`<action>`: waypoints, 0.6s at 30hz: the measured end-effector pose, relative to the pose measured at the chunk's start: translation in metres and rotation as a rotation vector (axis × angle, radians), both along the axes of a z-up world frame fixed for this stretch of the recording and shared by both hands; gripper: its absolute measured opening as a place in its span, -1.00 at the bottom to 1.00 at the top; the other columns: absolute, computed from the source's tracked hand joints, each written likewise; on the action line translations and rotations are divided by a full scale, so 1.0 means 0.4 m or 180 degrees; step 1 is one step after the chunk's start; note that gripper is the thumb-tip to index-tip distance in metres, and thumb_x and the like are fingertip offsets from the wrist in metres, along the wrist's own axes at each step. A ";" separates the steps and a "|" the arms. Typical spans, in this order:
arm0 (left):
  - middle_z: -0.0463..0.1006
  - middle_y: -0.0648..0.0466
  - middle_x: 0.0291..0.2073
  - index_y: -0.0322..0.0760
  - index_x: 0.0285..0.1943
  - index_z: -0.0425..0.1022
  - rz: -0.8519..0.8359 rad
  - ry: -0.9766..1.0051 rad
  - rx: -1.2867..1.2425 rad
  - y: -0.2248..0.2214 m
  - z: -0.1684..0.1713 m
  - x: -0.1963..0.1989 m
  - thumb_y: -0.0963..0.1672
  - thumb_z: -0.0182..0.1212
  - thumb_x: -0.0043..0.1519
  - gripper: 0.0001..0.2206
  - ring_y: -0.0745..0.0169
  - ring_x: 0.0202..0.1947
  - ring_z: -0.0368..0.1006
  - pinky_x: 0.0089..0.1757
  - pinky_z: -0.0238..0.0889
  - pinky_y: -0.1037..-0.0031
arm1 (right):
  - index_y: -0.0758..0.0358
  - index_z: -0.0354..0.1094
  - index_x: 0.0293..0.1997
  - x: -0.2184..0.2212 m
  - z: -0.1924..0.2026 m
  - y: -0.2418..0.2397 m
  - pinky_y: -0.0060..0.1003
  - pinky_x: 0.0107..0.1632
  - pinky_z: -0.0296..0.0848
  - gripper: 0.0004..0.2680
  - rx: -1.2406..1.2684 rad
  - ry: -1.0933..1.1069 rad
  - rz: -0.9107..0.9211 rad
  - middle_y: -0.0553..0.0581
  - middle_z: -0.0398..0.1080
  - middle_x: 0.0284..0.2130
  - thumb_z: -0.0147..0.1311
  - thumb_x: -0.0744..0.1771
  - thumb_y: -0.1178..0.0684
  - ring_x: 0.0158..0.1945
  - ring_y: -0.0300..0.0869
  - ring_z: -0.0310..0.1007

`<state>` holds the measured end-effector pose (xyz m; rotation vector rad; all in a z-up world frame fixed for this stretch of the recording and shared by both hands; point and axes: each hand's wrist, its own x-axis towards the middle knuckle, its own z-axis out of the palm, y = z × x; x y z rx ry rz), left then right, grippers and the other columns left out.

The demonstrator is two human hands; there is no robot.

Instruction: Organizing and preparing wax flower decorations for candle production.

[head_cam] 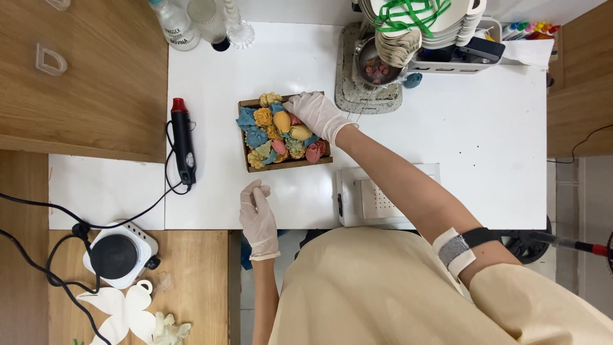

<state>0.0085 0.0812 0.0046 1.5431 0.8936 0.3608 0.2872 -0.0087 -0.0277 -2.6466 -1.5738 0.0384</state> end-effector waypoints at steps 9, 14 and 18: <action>0.59 0.04 -0.20 -0.38 0.16 0.46 -0.0145 0.0039 0.0084 0.028 -0.001 0.021 -0.11 -0.05 0.43 -0.73 0.28 -0.13 0.51 -0.04 0.34 0.44 | 0.07 0.39 0.09 -0.001 0.021 -0.060 -0.14 -0.06 0.49 -0.75 0.0409 0.0023 -0.0189 0.09 0.49 -0.24 0.13 0.30 0.11 -0.11 -0.02 0.52; 0.59 0.04 -0.19 -0.37 0.17 0.44 -0.0275 -0.0025 -0.0017 -0.001 -0.007 0.060 -0.09 -0.05 0.44 -0.72 0.29 -0.12 0.50 -0.03 0.34 0.46 | 0.08 0.36 0.16 -0.025 0.106 -0.124 -0.12 0.03 0.46 -0.65 0.1194 0.0607 -0.0833 0.15 0.51 -0.16 0.24 0.25 0.01 -0.08 0.04 0.50; 0.57 0.02 -0.18 -0.39 0.17 0.44 -0.0357 -0.0168 -0.0155 -0.032 0.003 0.091 -0.09 -0.04 0.46 -0.72 0.28 -0.10 0.48 -0.01 0.33 0.45 | 0.14 0.35 0.22 -0.050 0.142 -0.281 -0.13 0.04 0.44 -0.65 0.1658 0.0975 -0.1230 0.21 0.49 -0.09 0.26 0.31 -0.01 -0.03 0.08 0.48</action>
